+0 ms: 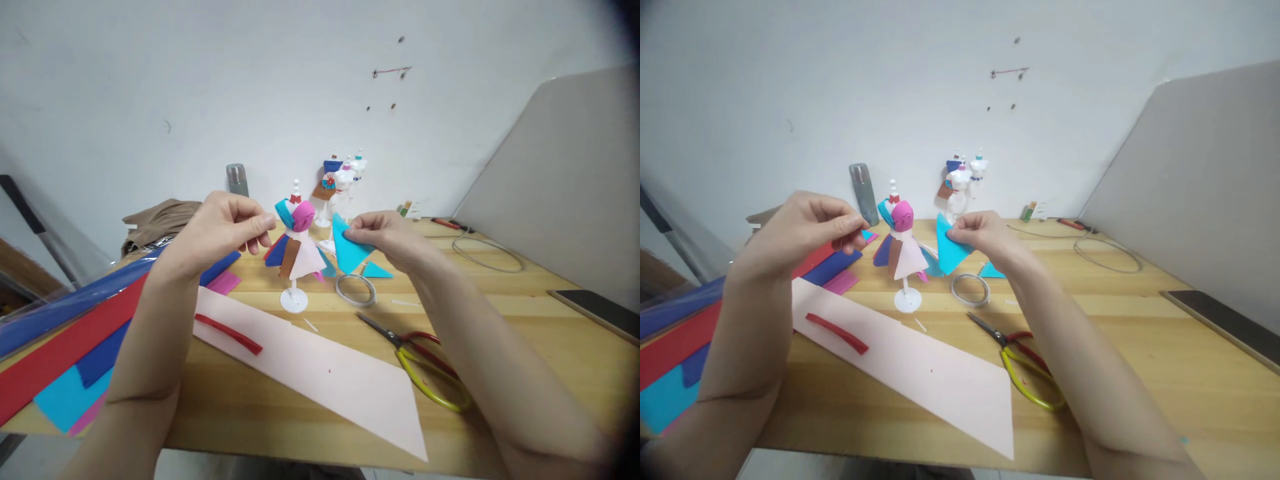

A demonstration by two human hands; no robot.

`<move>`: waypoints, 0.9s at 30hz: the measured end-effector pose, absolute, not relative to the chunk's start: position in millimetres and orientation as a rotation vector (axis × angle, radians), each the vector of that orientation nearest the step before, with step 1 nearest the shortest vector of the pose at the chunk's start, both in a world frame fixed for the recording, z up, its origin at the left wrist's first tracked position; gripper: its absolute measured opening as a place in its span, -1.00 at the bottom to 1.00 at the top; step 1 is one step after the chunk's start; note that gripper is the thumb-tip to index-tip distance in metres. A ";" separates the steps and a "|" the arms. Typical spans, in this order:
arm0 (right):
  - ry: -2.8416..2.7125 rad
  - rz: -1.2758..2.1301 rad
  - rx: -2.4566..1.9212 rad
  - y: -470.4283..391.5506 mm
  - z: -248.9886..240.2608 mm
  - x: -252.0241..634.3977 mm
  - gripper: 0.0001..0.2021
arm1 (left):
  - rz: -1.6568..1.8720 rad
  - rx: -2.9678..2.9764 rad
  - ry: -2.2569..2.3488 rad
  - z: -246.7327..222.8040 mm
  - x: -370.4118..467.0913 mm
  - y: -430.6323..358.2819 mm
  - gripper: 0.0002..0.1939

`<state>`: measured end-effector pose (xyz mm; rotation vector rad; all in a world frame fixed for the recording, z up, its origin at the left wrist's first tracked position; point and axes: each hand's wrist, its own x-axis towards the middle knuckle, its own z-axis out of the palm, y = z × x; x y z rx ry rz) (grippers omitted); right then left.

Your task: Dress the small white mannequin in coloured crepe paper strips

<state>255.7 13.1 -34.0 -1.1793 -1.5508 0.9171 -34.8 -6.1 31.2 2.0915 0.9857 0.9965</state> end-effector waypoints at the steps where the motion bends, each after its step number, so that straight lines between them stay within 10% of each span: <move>1: -1.548 0.915 -1.196 13.6 -34.5 255.9 -0.60 | 0.973 2.098 0.984 31.0 -34.3 -5.6 -0.68; 27: -1.438 1.292 -1.052 9.7 -33.7 245.8 -0.65 | 0.702 2.282 0.976 30.0 -24.1 -3.2 -0.69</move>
